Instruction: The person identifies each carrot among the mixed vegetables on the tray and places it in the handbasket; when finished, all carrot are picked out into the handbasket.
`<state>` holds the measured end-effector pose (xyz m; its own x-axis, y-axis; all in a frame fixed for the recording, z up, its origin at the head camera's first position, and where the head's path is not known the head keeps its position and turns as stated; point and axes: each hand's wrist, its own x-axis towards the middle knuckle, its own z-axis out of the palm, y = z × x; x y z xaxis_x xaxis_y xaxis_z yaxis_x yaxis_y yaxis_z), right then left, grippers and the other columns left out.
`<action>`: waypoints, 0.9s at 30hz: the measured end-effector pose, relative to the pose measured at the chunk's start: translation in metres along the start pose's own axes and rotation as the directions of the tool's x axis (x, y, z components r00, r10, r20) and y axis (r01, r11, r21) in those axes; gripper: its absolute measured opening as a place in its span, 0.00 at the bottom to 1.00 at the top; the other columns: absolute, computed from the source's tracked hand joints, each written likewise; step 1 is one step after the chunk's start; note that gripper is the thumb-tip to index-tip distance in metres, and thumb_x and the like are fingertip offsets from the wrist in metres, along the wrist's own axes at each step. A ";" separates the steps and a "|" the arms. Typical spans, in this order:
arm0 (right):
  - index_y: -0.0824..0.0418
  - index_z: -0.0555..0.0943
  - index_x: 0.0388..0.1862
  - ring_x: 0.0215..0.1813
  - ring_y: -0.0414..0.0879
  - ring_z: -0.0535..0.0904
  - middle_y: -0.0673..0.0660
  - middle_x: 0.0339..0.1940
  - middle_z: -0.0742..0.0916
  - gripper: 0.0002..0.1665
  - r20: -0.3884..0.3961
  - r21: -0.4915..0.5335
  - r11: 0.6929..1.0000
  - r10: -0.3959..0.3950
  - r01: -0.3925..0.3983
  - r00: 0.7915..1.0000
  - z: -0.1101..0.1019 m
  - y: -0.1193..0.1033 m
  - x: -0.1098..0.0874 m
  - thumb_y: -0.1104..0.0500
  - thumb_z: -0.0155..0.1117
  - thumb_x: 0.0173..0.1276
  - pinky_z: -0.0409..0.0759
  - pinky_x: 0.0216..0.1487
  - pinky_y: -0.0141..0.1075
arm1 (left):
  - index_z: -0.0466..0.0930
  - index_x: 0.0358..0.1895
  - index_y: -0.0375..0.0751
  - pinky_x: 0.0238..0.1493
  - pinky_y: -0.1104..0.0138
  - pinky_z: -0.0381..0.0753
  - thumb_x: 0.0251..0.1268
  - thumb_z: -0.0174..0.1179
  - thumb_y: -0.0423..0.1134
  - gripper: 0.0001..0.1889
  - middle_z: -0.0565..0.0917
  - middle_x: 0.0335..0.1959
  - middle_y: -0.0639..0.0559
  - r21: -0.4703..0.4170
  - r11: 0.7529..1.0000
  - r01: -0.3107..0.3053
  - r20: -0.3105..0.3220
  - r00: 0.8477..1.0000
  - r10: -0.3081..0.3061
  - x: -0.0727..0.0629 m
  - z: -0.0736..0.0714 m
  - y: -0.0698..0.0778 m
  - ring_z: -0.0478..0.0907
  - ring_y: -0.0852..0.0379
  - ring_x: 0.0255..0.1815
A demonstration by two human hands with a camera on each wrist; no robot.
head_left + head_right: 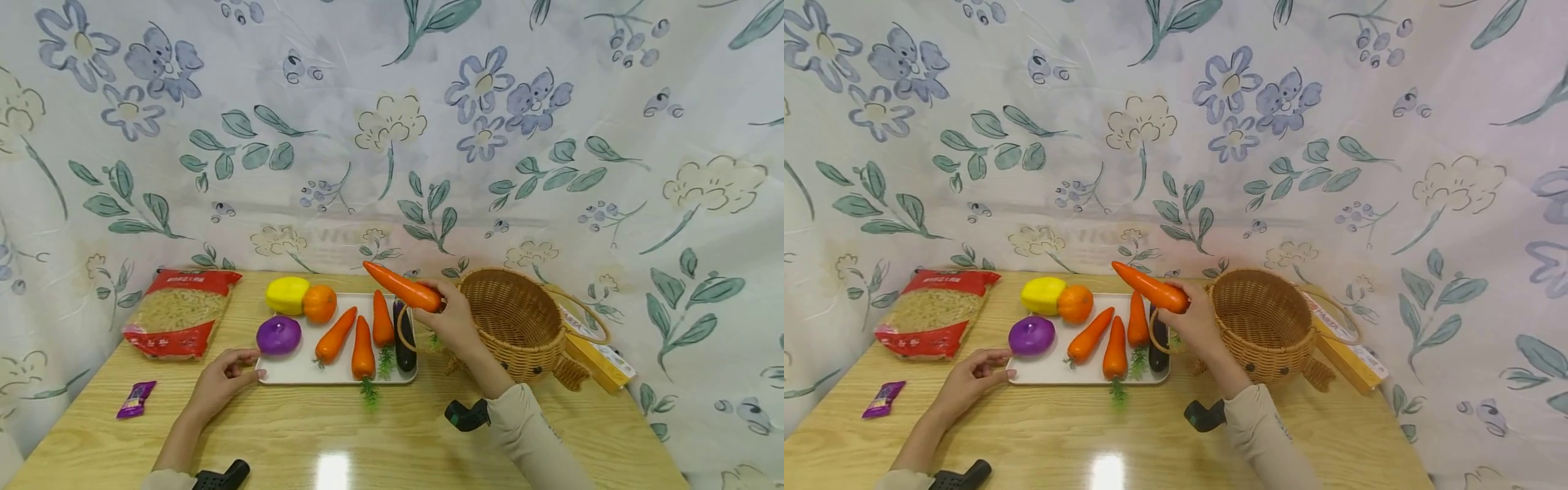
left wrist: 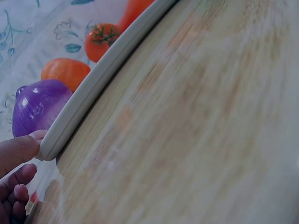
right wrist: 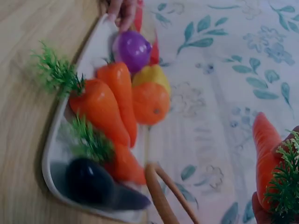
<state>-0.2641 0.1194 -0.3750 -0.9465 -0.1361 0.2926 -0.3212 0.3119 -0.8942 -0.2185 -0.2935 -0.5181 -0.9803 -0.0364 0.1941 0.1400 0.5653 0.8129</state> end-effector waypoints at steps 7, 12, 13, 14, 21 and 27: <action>0.65 0.74 0.66 0.53 0.58 0.74 0.67 0.62 0.75 0.30 0.023 -0.042 0.998 0.048 -0.047 0.999 -0.056 -0.007 0.006 0.70 0.66 0.64 0.77 0.44 0.35 | 0.82 0.54 0.38 0.33 0.71 0.66 0.61 0.70 0.42 0.20 0.78 0.41 0.51 0.001 1.000 -0.001 0.014 1.000 0.001 0.006 0.003 0.001 0.66 0.64 0.31; 0.67 0.72 0.68 0.55 0.57 0.72 0.68 0.65 0.73 0.30 0.047 -0.051 0.996 0.069 -0.067 0.997 -0.091 -0.006 0.013 0.69 0.64 0.66 0.75 0.45 0.30 | 0.82 0.56 0.40 0.34 0.71 0.67 0.62 0.70 0.45 0.21 0.78 0.42 0.51 0.025 1.000 0.013 0.025 1.000 -0.013 0.005 0.003 0.001 0.67 0.65 0.32; 0.67 0.71 0.68 0.55 0.56 0.71 0.68 0.65 0.73 0.30 0.051 -0.051 0.996 0.071 -0.068 0.996 -0.097 -0.004 0.014 0.69 0.64 0.67 0.75 0.45 0.30 | 0.82 0.56 0.40 0.34 0.71 0.67 0.62 0.70 0.45 0.22 0.78 0.42 0.51 0.029 0.999 0.015 0.025 1.000 -0.016 0.004 0.002 0.001 0.67 0.65 0.32; 0.67 0.71 0.68 0.55 0.55 0.71 0.68 0.65 0.73 0.30 0.057 -0.058 0.996 0.070 -0.067 0.996 -0.103 -0.003 0.015 0.69 0.64 0.67 0.75 0.45 0.29 | 0.82 0.56 0.40 0.34 0.71 0.67 0.61 0.70 0.45 0.22 0.78 0.42 0.52 0.032 0.999 0.016 0.024 1.000 -0.017 0.004 0.002 0.000 0.67 0.65 0.33; 0.70 0.70 0.68 0.52 0.49 0.73 0.71 0.63 0.74 0.30 0.111 -0.101 0.994 0.060 -0.049 0.992 -0.139 0.009 0.021 0.70 0.63 0.67 0.77 0.45 0.30 | 0.83 0.54 0.39 0.32 0.71 0.66 0.60 0.71 0.43 0.20 0.78 0.40 0.55 0.030 1.000 -0.009 0.004 1.000 0.009 0.001 0.001 -0.001 0.67 0.65 0.31; 0.68 0.70 0.68 0.50 0.48 0.75 0.71 0.62 0.74 0.30 0.183 -0.153 0.984 0.117 -0.089 0.976 -0.171 0.014 0.026 0.67 0.64 0.67 0.79 0.45 0.34 | 0.82 0.54 0.38 0.31 0.71 0.66 0.60 0.71 0.43 0.21 0.77 0.39 0.59 0.035 0.999 -0.009 0.005 1.000 0.009 0.000 0.001 -0.002 0.66 0.66 0.31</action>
<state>-0.2981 0.2808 -0.3218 -0.9559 -0.2682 0.1196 -0.2367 0.4627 -0.8543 -0.2187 -0.2934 -0.5205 -0.9797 -0.0269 0.1987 0.1442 0.5942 0.7913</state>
